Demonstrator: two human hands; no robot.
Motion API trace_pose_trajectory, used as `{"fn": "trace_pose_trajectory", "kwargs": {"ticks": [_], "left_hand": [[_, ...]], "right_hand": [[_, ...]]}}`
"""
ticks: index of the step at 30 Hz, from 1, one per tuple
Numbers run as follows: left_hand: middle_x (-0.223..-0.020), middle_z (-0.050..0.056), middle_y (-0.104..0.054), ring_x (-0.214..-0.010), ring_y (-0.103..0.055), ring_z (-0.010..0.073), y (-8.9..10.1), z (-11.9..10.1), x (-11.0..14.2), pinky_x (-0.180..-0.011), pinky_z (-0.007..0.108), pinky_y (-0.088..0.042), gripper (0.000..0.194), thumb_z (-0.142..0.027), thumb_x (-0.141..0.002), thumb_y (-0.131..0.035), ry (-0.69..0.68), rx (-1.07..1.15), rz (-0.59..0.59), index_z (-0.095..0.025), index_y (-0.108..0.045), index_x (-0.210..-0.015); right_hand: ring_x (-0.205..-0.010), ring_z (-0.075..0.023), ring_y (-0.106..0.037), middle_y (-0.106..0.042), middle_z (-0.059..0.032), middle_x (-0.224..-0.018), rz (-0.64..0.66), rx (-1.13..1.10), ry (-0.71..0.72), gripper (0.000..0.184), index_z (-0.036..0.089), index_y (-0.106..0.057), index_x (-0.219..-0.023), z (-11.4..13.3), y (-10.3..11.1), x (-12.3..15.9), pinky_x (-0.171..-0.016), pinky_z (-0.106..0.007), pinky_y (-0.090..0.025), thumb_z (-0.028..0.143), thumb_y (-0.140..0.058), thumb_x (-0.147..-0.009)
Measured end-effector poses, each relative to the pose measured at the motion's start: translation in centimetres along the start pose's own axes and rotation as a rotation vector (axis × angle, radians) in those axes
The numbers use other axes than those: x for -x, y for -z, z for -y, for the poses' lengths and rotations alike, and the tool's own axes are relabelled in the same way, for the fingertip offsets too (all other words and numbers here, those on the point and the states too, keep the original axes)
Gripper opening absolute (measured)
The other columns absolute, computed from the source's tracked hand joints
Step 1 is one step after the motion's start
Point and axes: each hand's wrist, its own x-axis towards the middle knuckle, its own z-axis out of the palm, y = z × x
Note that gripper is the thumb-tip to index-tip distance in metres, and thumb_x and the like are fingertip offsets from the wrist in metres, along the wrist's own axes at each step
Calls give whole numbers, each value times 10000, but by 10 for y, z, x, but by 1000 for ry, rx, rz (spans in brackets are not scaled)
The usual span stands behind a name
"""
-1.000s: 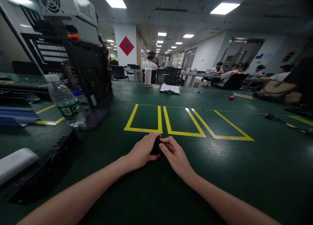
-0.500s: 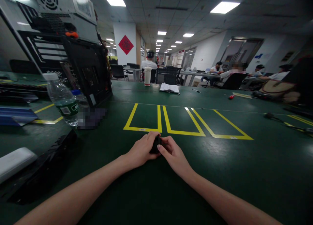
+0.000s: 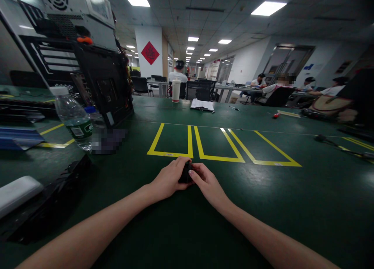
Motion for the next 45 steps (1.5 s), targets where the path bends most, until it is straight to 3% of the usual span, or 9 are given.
{"fn": "trace_pose_trajectory", "kwargs": {"ticks": [9, 16, 26, 33, 40, 45], "left_hand": [[-1160, 61, -465, -1031, -498, 249, -1, 0, 0, -842, 418, -425, 563, -221, -680, -657, 7, -5, -5, -242, -346, -1149], [-1179, 61, -457, -1060, -481, 250, -2, 2, 0, -861, 425, -419, 578, -225, -682, -659, -5, -2, -11, -247, -337, -1160], [-1181, 58, -450, -1044, -485, 239, -2, 2, 1, -854, 418, -431, 575, -236, -693, -651, -15, 1, -5, -244, -331, -1171], [-1170, 63, -455, -1048, -480, 242, -2, 2, 1, -856, 411, -428, 564, -229, -693, -649, -19, -17, -5, -235, -334, -1161], [-1150, 56, -468, -1015, -494, 231, -3, 3, 0, -836, 393, -441, 582, -227, -675, -664, -21, -32, -14, -233, -334, -1154], [-1154, 60, -468, -1024, -488, 234, -3, 4, 1, -845, 403, -437, 571, -235, -692, -651, -29, -22, -9, -234, -330, -1164]], "right_hand": [[-903, -172, -574, -573, -8, -940, -1, -80, 63, 140, 222, -511, -907, 6, -1, 3, -774, -322, -490, 288, -509, -784], [-936, -175, -561, -567, -33, -1025, -50, -32, -5, 270, 221, -494, -1016, 1, 0, -1, -798, -338, -479, 313, -533, -765], [-936, -173, -566, -561, -7, -974, 11, -87, 60, 143, 232, -504, -917, 9, 0, 5, -801, -334, -487, 284, -514, -784], [-960, -178, -551, -558, -29, -1017, -12, -23, -4, 230, 216, -497, -998, 3, 0, 1, -827, -345, -469, 320, -502, -793], [-955, -176, -552, -560, -17, -997, 19, -42, 68, 196, 223, -492, -960, 8, 0, 4, -826, -340, -468, 292, -528, -780], [-973, -173, -545, -557, -20, -1017, 5, -31, 33, 205, 226, -492, -974, 6, 1, 2, -841, -342, -462, 287, -526, -782]]}}
